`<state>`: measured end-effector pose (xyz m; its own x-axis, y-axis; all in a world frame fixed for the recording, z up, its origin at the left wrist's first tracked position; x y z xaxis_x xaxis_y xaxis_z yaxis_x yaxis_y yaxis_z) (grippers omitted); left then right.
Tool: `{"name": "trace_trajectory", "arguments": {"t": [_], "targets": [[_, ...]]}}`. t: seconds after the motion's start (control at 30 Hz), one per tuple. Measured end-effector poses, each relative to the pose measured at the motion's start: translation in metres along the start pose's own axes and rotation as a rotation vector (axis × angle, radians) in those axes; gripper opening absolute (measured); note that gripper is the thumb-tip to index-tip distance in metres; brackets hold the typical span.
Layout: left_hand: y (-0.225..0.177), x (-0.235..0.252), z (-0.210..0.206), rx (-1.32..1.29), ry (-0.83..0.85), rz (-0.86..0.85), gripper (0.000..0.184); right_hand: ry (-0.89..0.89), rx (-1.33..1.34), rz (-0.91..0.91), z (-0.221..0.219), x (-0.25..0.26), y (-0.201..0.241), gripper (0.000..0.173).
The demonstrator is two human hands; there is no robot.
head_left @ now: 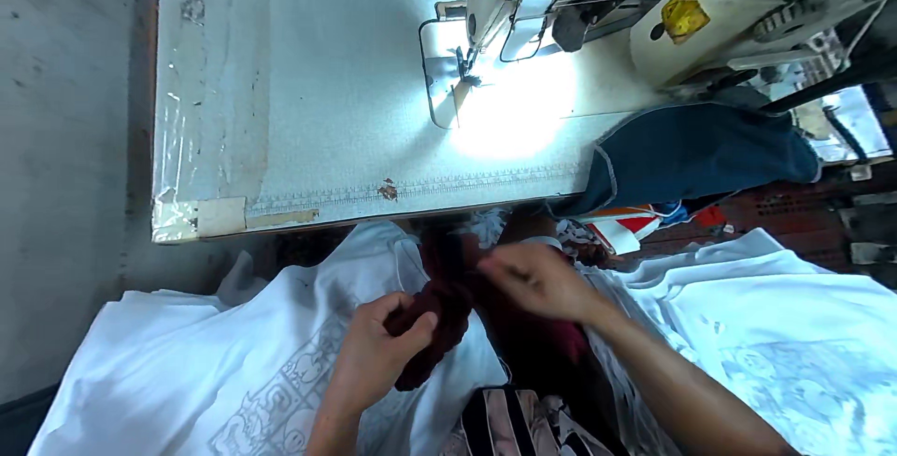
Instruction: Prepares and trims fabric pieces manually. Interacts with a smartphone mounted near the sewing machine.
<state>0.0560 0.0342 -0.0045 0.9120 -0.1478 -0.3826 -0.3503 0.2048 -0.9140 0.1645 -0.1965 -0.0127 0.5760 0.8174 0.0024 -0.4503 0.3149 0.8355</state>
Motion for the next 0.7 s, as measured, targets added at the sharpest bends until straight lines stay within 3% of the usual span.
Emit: {"name": "trace_trajectory", "arguments": {"t": [0.07,0.17,0.33,0.43,0.7], "targets": [[0.002,-0.004,0.013,-0.035,-0.062,-0.007,0.012,-0.17,-0.023,-0.169,0.034,-0.018,-0.029,0.037],[0.004,-0.003,0.017,-0.183,-0.026,-0.107,0.017,-0.249,-0.061,-0.302,0.055,-0.035,-0.034,0.04],[0.0,0.0,0.009,-0.303,0.044,-0.181,0.033,-0.127,0.05,-0.1,0.015,-0.016,0.015,0.027],[0.001,-0.001,0.007,-0.305,0.061,-0.194,0.034,-0.039,0.109,0.013,-0.015,0.002,0.041,0.028],[0.002,0.001,0.005,-0.249,0.091,-0.233,0.033,0.088,0.104,0.052,-0.045,0.029,0.056,0.023]]}}
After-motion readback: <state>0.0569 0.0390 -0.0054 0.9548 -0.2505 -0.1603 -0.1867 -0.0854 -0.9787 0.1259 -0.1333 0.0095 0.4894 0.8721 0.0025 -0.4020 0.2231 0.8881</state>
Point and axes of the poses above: each hand's wrist, its own x-axis towards the middle knuckle, its own z-axis out of the back of the hand, y = z × x, the point moved 5 cm from there along x, towards the middle knuckle, and after that the axes turned 12 degrees about y, right-handed, at the moved point
